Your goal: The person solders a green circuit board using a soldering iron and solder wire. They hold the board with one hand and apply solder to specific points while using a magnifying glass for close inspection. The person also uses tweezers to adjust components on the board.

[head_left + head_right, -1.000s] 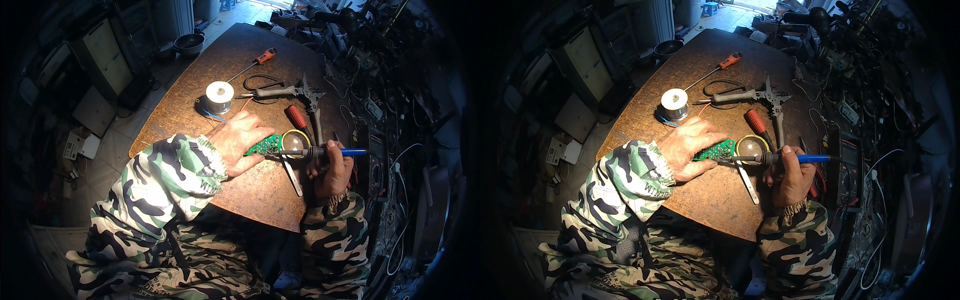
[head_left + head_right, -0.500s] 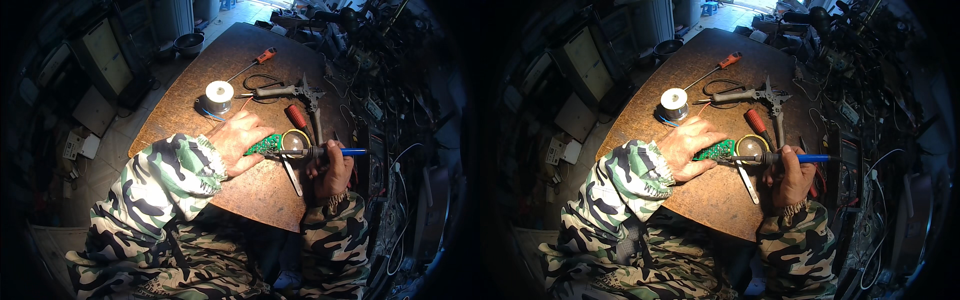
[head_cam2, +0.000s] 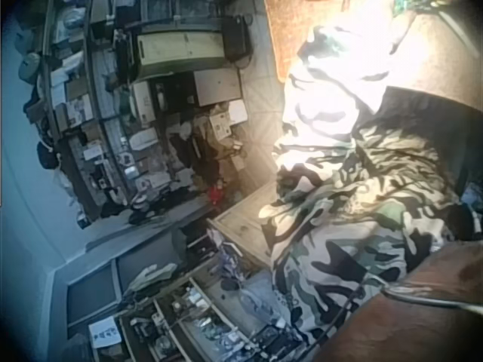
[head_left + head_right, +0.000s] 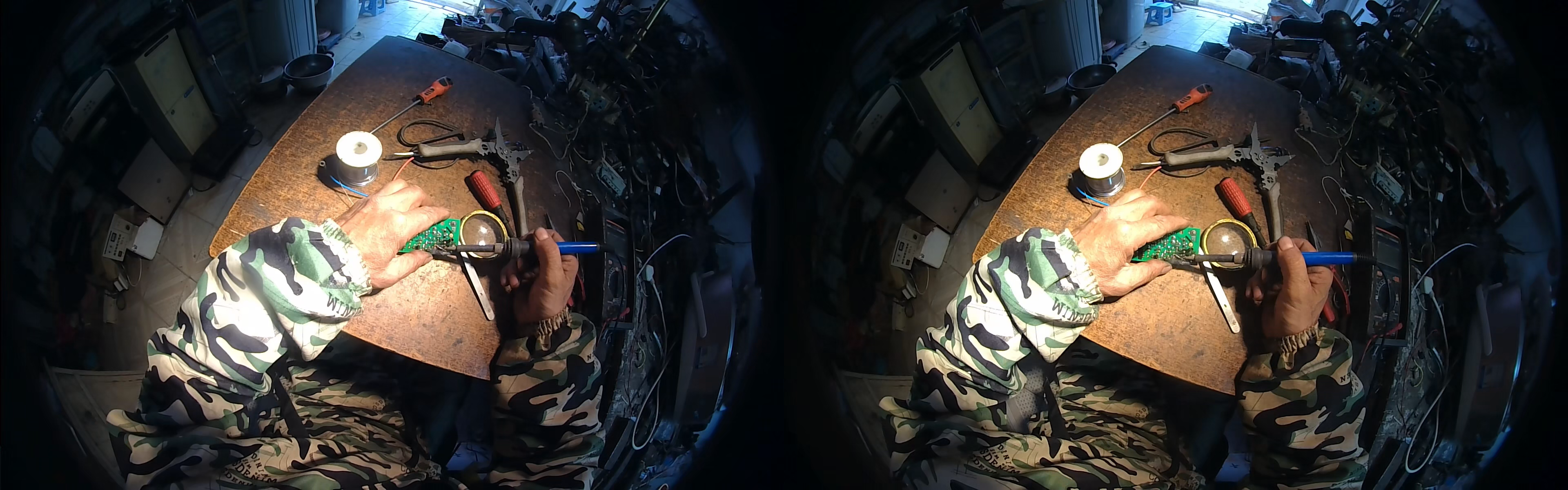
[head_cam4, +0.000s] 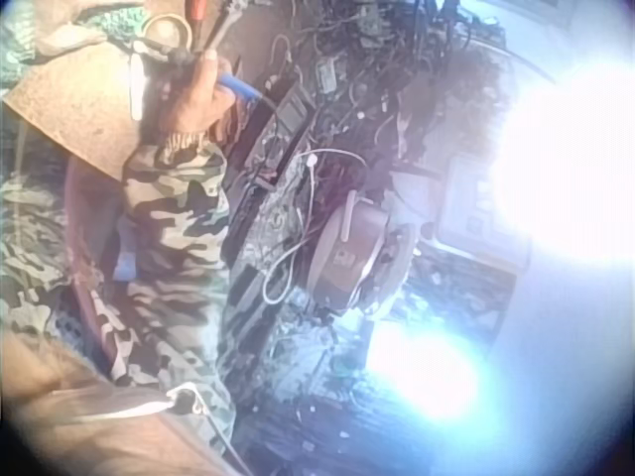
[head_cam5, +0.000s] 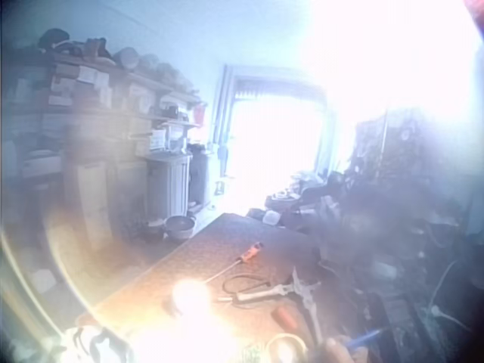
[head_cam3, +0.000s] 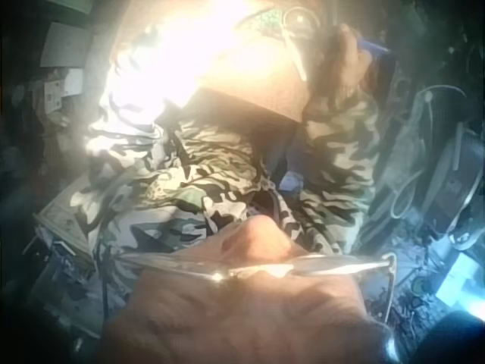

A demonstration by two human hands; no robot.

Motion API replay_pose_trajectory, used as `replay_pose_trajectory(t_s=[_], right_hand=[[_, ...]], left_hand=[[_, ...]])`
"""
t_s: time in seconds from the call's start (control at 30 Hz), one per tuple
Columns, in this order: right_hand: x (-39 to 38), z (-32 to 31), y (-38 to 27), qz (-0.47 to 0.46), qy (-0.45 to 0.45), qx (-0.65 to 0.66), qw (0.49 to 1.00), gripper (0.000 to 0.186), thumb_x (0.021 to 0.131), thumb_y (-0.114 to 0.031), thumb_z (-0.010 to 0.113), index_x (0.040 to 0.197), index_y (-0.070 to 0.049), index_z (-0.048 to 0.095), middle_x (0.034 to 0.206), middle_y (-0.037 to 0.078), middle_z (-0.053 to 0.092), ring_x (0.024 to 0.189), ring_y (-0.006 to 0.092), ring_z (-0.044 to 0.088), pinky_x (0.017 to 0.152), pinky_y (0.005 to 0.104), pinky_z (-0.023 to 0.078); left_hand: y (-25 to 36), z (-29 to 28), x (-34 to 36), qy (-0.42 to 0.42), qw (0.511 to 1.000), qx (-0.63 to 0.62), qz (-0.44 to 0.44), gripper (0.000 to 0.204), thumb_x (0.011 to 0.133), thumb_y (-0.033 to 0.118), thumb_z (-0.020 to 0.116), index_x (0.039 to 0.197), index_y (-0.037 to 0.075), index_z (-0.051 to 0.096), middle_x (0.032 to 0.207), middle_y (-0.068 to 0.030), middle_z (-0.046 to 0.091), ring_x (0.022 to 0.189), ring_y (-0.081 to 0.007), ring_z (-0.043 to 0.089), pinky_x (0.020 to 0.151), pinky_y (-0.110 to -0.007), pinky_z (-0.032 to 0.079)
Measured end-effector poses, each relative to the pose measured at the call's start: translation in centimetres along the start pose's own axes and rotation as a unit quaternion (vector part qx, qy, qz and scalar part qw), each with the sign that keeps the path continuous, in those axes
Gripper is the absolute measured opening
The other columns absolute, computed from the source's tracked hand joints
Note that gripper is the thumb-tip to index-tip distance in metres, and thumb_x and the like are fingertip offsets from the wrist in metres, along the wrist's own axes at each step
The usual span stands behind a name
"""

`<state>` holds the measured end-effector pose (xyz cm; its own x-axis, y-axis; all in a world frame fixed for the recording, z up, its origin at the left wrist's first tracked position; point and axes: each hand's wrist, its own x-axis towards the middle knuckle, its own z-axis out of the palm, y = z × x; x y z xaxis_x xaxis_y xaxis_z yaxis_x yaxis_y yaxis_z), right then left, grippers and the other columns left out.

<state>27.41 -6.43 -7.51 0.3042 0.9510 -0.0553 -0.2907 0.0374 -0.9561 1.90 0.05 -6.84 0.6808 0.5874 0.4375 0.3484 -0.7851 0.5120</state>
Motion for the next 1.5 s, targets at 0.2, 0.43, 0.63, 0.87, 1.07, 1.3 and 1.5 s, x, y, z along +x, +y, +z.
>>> replay_pose_trajectory(t_s=[0.2, 0.43, 0.63, 0.87, 1.07, 1.3, 1.5], right_hand=[[-0.1, 0.3, -0.1, -0.001, 0.005, 0.002, 1.000, 0.029, 0.099, -0.025, 0.063, 0.087, 0.002, 0.060, 0.061, 0.008, 0.056, 0.041, 0.0144, 0.048, 0.040, 0.0304, 0.044], [-0.1, 0.3, 0.0, -0.004, 0.002, 0.004, 1.000, 0.028, 0.098, -0.024, 0.063, 0.087, 0.002, 0.060, 0.061, 0.008, 0.056, 0.041, 0.0145, 0.048, 0.040, 0.0302, 0.044], [-0.2, 0.4, -0.2, -0.001, 0.007, 0.007, 1.000, 0.027, 0.098, -0.024, 0.063, 0.088, 0.001, 0.059, 0.062, 0.009, 0.056, 0.042, 0.0157, 0.048, 0.041, 0.0323, 0.046], [-0.1, 0.4, -0.5, 0.041, 0.055, 0.067, 0.995, 0.026, 0.098, -0.026, 0.062, 0.090, -0.002, 0.056, 0.060, 0.007, 0.052, 0.042, 0.0170, 0.049, 0.045, 0.0345, 0.047], [0.1, 0.2, -0.4, 0.020, 0.047, 0.069, 0.996, 0.028, 0.098, -0.028, 0.061, 0.088, -0.003, 0.055, 0.059, 0.006, 0.050, 0.043, 0.0163, 0.050, 0.045, 0.0343, 0.047], [0.0, 0.1, -0.5, -0.025, 0.037, 0.063, 0.997, 0.029, 0.098, -0.028, 0.062, 0.089, -0.002, 0.056, 0.059, 0.007, 0.052, 0.042, 0.0165, 0.050, 0.044, 0.0335, 0.048], [-0.2, 0.1, -0.5, -0.070, 0.039, 0.029, 0.996, 0.029, 0.098, -0.027, 0.063, 0.092, 0.000, 0.058, 0.061, 0.008, 0.055, 0.043, 0.0166, 0.050, 0.044, 0.0330, 0.048]], left_hand=[[0.0, -0.1, 0.0, -0.011, 1.000, 0.001, -0.009, 0.055, 0.073, 0.011, 0.078, 0.125, -0.002, 0.063, 0.110, -0.0186, 0.063, 0.104, -0.0369, 0.059, 0.091, -0.045, 0.050], [0.2, -0.1, 0.0, -0.022, 0.999, -0.002, -0.025, 0.056, 0.073, 0.012, 0.079, 0.125, -0.002, 0.063, 0.112, -0.0196, 0.062, 0.109, -0.0371, 0.058, 0.096, -0.046, 0.049], [0.2, -0.1, -0.1, -0.024, 0.999, -0.003, -0.027, 0.056, 0.073, 0.014, 0.079, 0.125, -0.002, 0.063, 0.112, -0.0196, 0.062, 0.109, -0.0371, 0.058, 0.096, -0.046, 0.049], [0.1, 0.1, -0.3, 0.001, 1.000, 0.010, -0.006, 0.054, 0.076, 0.013, 0.077, 0.126, -0.002, 0.063, 0.107, -0.0188, 0.063, 0.103, -0.0367, 0.061, 0.089, -0.045, 0.052], [0.2, 0.0, -0.4, 0.022, 0.999, -0.019, -0.030, 0.054, 0.077, 0.013, 0.078, 0.127, -0.003, 0.063, 0.108, -0.0181, 0.061, 0.101, -0.0354, 0.063, 0.085, -0.043, 0.053], [0.1, -0.1, -0.3, 0.016, 0.997, -0.006, -0.074, 0.050, 0.078, 0.019, 0.076, 0.124, -0.001, 0.066, 0.100, -0.0172, 0.059, 0.090, -0.0340, 0.063, 0.076, -0.042, 0.052], [0.9, -0.4, 0.8, 0.001, 0.991, -0.002, -0.133, 0.043, 0.078, 0.024, 0.075, 0.115, 0.002, 0.070, 0.092, -0.0171, 0.058, 0.085, -0.0344, 0.062, 0.074, -0.044, 0.052]])
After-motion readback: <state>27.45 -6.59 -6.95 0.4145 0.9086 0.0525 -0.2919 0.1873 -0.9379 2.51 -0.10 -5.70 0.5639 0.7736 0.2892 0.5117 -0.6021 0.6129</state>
